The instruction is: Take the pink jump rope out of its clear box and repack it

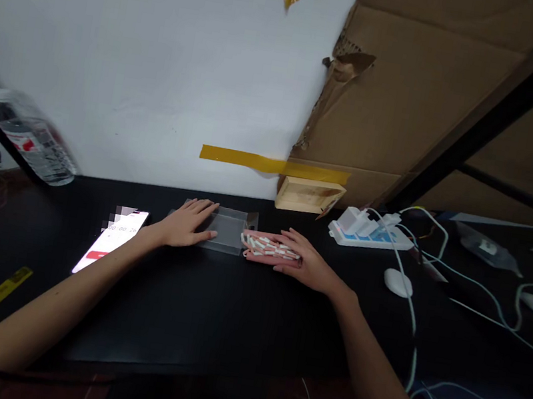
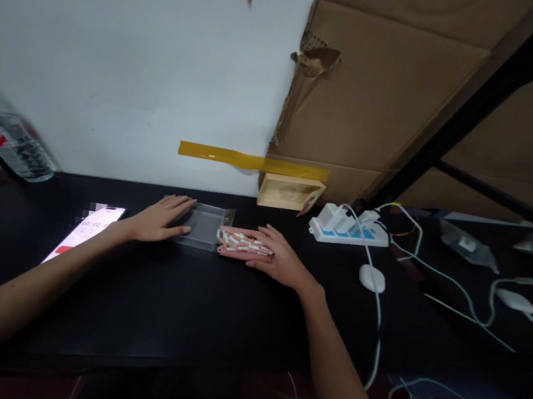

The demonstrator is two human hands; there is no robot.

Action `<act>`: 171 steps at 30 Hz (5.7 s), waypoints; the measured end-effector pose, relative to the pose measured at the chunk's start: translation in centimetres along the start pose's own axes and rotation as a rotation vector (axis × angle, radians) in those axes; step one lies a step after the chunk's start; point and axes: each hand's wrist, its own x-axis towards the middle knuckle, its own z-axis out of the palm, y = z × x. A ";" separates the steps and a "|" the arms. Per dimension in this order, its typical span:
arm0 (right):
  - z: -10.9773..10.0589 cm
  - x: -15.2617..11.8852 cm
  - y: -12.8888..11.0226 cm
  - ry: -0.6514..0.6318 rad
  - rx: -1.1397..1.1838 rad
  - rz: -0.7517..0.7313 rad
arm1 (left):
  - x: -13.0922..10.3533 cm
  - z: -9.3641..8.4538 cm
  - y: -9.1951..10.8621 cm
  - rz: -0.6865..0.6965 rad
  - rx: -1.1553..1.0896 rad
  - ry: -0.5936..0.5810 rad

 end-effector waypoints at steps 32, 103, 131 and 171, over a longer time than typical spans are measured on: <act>3.9 6.0 1.1 0.100 -0.048 0.061 | -0.9 1.1 2.9 -0.068 0.137 -0.003; 4.1 5.4 -1.4 0.017 0.031 0.059 | -1.2 1.3 4.7 -0.074 0.069 0.001; 5.0 5.2 -2.5 -0.079 -0.088 -0.063 | -0.9 0.9 3.9 -0.105 0.115 -0.021; 5.4 5.0 -5.1 -0.155 -0.218 0.018 | -1.1 0.6 3.7 -0.083 0.167 -0.039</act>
